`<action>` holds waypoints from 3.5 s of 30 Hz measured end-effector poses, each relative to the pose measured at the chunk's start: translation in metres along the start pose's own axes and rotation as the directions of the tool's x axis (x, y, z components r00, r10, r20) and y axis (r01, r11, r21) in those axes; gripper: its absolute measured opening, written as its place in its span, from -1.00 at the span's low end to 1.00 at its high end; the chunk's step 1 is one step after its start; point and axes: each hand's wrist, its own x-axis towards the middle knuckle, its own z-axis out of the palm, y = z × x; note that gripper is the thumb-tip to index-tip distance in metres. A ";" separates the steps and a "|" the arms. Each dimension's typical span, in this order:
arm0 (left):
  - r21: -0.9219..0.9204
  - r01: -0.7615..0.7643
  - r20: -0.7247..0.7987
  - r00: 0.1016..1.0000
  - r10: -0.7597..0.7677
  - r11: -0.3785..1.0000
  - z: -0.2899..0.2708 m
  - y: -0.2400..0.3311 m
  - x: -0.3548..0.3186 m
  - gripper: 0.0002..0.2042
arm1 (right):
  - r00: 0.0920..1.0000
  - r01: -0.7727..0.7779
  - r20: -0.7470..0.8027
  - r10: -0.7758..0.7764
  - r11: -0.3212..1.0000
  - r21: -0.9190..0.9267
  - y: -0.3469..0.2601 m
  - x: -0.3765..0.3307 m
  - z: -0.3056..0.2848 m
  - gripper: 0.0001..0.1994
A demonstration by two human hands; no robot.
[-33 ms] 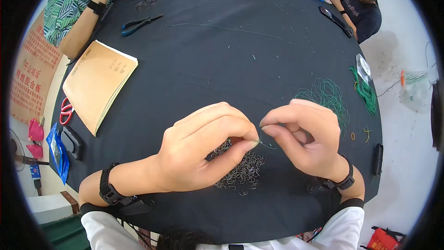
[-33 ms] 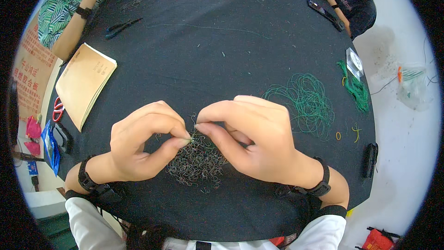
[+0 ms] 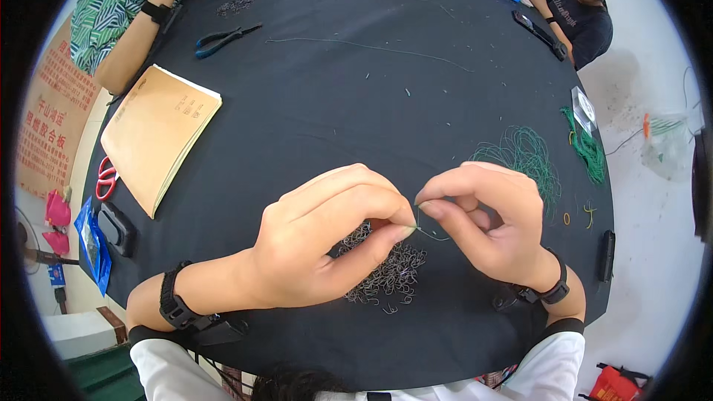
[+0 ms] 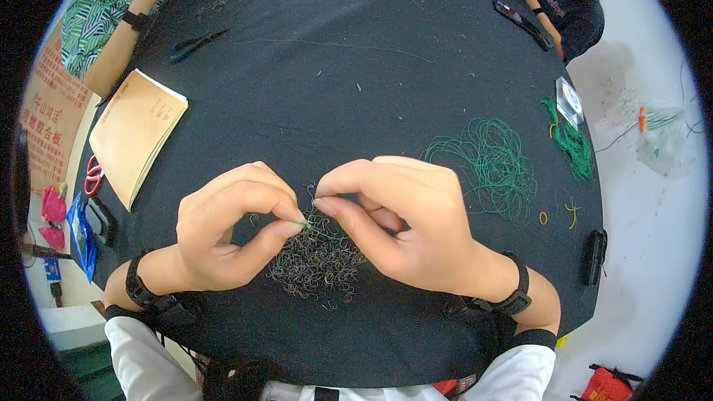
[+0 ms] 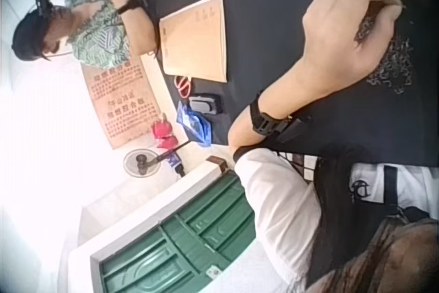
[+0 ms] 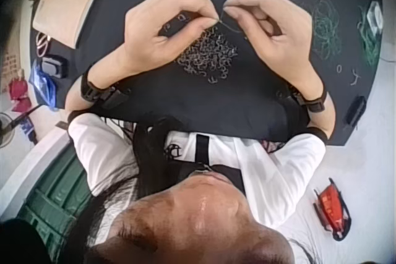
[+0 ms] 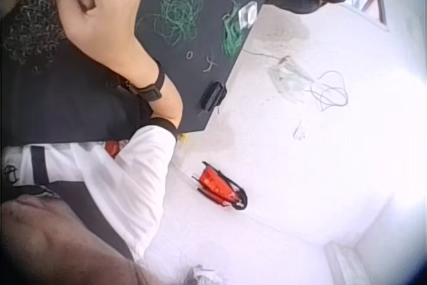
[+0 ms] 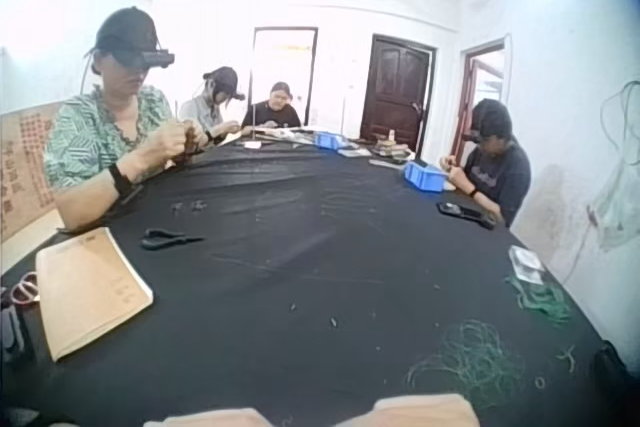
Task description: The recorder is assembling fishing tackle by attaching small components to hooks and line.
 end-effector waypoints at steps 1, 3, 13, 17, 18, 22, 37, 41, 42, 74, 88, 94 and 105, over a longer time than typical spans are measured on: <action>-0.017 0.017 0.001 1.000 -0.017 1.000 0.000 0.000 0.000 -0.85 | 0.993 -0.106 0.061 0.102 0.992 0.069 -0.001 -0.002 -0.001 -0.90; -0.050 0.036 -0.001 0.999 -0.036 0.998 0.000 0.000 -0.001 -0.85 | 0.977 -0.204 0.107 0.182 0.945 0.255 0.002 -0.004 0.003 -0.92; -0.012 0.061 -0.055 0.997 -0.062 0.998 -0.001 0.000 -0.003 -0.86 | 0.999 -0.006 0.034 0.000 0.980 0.197 0.000 -0.009 0.021 -0.92; 0.088 -0.016 -0.077 0.997 0.023 0.996 0.002 -0.001 -0.002 -0.84 | 0.980 0.187 -0.070 -0.187 0.982 -0.012 -0.004 -0.010 0.028 -0.79; 0.114 -0.041 -0.079 0.996 0.050 0.993 0.003 -0.002 -0.002 -0.83 | 0.973 0.212 -0.081 -0.216 0.976 -0.059 -0.005 -0.011 0.029 -0.77; 0.202 -0.136 -0.075 0.985 0.154 0.970 0.007 -0.007 -0.002 -0.80 | 0.944 0.312 -0.015 -0.331 0.903 -0.296 -0.014 -0.013 0.019 -0.75; 0.133 -0.233 -0.021 0.971 0.238 0.963 0.005 -0.005 -0.003 -0.78 | 0.979 0.171 -0.083 -0.186 0.973 -0.157 0.000 -0.002 0.008 -0.85; 0.096 -0.222 -0.066 0.971 0.229 0.970 0.005 -0.004 -0.002 -0.81 | 1.000 -0.004 0.017 0.003 0.998 0.061 0.001 -0.004 0.009 -0.89; 0.089 -0.218 -0.076 0.971 0.225 0.972 0.005 -0.004 -0.003 -0.81 | 1.000 -0.002 0.025 0.000 0.996 0.089 0.001 -0.005 0.011 -0.89; 0.106 -0.224 -0.002 0.974 0.225 0.969 0.007 -0.005 0.001 -0.80 | 0.942 0.264 -0.142 -0.304 0.933 -0.245 0.003 -0.004 0.003 -0.81; 0.130 -0.217 -0.020 0.975 0.222 0.967 0.004 -0.006 0.000 -0.81 | 0.990 0.127 -0.054 -0.131 0.989 -0.081 0.005 -0.004 0.003 -0.86; 0.124 -0.200 -0.012 0.979 0.203 0.972 0.001 -0.005 0.000 -0.80 | 0.999 0.030 -0.034 -0.028 0.998 0.055 0.008 -0.007 0.009 -0.88; 0.151 -0.183 -0.063 0.979 0.194 0.971 -0.001 -0.002 0.001 -0.82 | 0.996 0.085 0.009 -0.086 0.994 0.067 0.004 -0.007 0.013 -0.87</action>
